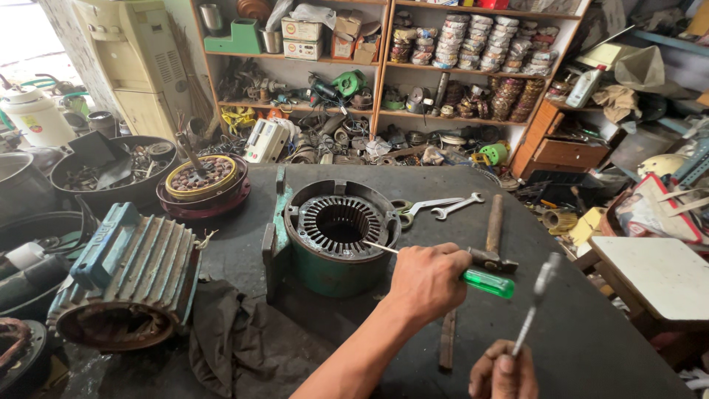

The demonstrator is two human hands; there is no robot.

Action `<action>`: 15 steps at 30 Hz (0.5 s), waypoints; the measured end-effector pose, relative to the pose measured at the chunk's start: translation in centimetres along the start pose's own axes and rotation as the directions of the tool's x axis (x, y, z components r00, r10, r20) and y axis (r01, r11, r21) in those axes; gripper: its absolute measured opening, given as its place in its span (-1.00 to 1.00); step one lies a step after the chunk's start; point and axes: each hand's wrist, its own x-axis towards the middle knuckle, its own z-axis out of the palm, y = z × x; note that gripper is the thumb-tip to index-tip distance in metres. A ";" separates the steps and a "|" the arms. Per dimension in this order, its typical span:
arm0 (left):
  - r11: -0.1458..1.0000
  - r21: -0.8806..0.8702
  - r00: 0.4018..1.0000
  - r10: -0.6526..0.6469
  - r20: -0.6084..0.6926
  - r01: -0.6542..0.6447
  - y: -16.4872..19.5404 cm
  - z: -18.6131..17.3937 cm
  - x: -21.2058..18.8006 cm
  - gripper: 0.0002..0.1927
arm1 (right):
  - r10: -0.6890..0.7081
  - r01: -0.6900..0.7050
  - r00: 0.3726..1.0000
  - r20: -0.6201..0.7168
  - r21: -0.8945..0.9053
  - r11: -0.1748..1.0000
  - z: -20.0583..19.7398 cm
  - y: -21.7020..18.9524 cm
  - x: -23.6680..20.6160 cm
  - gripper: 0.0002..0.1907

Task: The person uses a screwdriver and a wrench to scrape and clean the interior slots of a motor stator. They rotate the stator housing to access different sections while working on a cluttered workbench.

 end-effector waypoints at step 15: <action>0.997 0.010 0.997 0.071 -0.013 -0.071 -0.2 -0.1 -0.3 -0.94 | 0.067 -0.063 0.997 0.032 -0.112 0.992 1.1 -2.5 -0.3 -0.49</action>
